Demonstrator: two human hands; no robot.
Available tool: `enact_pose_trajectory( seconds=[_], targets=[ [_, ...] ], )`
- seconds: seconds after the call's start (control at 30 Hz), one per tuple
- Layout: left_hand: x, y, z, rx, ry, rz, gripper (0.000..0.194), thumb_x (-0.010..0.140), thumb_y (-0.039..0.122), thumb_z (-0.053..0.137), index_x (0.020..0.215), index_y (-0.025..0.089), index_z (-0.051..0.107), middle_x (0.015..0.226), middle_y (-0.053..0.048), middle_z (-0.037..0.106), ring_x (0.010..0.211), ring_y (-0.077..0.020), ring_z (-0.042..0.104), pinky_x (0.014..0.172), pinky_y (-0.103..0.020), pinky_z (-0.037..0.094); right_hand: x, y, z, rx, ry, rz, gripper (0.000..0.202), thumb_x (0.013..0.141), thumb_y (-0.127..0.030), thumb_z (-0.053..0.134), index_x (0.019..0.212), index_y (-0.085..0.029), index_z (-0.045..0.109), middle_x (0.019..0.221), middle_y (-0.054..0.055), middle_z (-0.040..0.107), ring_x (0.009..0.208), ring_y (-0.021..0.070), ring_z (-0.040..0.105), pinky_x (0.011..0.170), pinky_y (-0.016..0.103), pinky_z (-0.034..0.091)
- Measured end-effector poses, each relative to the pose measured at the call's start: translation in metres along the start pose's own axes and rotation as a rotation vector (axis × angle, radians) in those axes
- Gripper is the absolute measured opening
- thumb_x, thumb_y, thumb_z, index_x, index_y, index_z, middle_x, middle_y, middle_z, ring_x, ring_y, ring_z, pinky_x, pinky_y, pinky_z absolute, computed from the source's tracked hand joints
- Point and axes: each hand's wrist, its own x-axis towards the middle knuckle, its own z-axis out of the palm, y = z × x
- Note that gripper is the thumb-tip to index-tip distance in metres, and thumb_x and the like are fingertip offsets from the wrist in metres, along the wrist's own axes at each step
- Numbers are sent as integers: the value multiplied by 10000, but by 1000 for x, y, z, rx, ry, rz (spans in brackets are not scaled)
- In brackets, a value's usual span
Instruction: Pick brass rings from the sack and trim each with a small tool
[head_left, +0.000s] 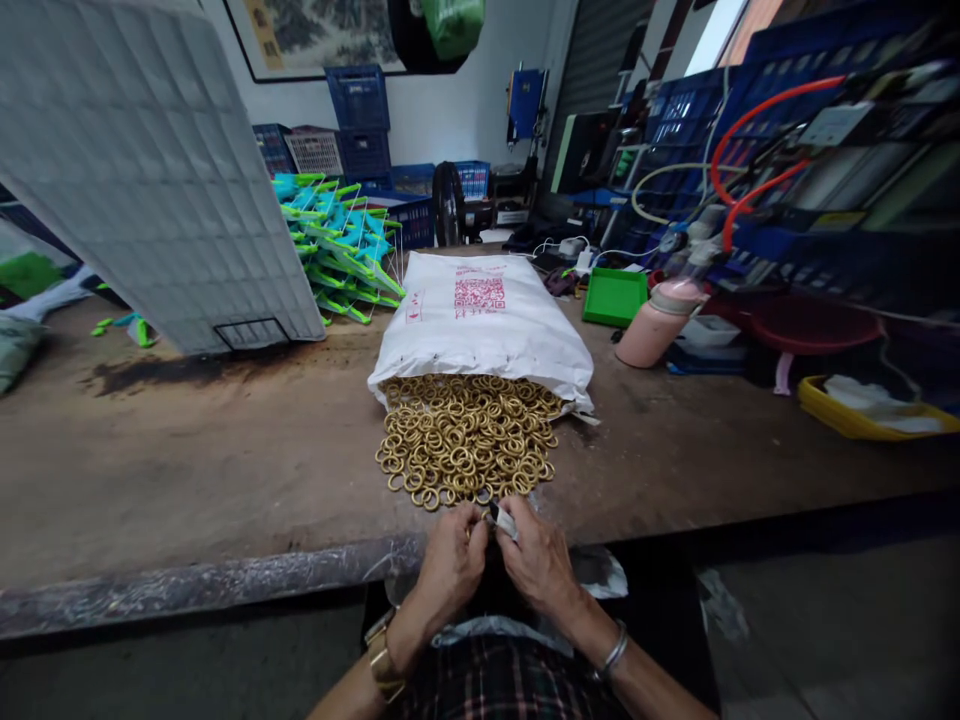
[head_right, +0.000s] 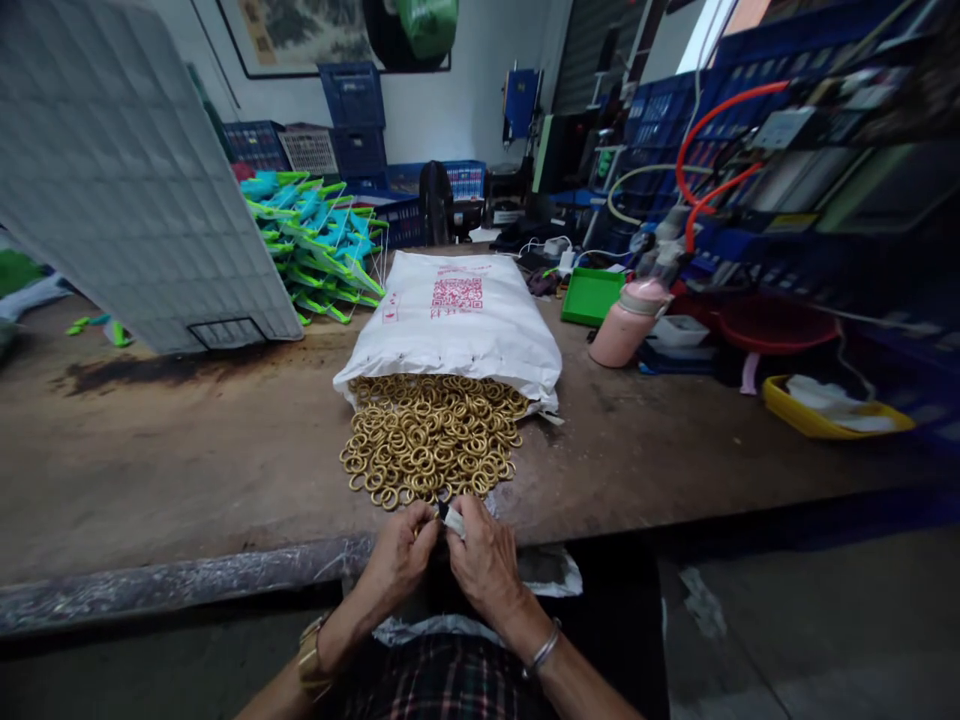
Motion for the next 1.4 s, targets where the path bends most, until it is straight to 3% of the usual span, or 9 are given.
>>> enact_pose_trajectory(
  seconds=[0.17,0.43,0.6,0.83,1.1,1.4],
  targets=[
    [-4,6,1,-93,3,33,194,794,261,423,668,173,542,625,6,502,613,-127,425,593,-222,321,4,-2,-7,252,-58,68,157,807,-242,367,871,-188,500,720,8,584,636,133,534,595,233,372],
    [-12,14,1,-78,18,46,203,805,271,432,735,176,597,677,-14,573,662,-141,487,668,-252,373,10,-11,-18,604,-213,186,326,839,-385,345,601,-186,449,535,-41,458,542,96,441,577,219,356],
    [-17,21,2,-199,-11,13,185,805,286,450,743,170,580,685,-10,570,623,-119,484,612,-230,383,9,-8,-19,624,-196,205,295,811,-365,394,585,-184,447,533,-44,456,539,92,422,569,220,336],
    [-21,22,-2,-494,-141,-300,264,761,426,510,754,164,481,561,49,463,415,-46,381,401,-162,283,4,-9,-17,528,-185,182,235,783,-359,430,636,-180,472,580,-45,460,577,95,416,560,219,320],
    [-28,14,-1,-780,-191,-356,247,757,399,550,769,160,489,590,43,481,405,-24,371,360,-136,229,2,-6,-14,709,-273,176,231,809,-334,413,671,-176,511,561,-41,519,554,94,472,565,214,359],
    [-34,12,-3,-890,-209,-359,253,753,395,558,753,149,496,558,44,467,392,-27,366,355,-150,219,0,-11,-16,755,-287,195,212,802,-288,419,698,-163,554,554,-40,516,541,87,481,564,206,373]
  ],
)
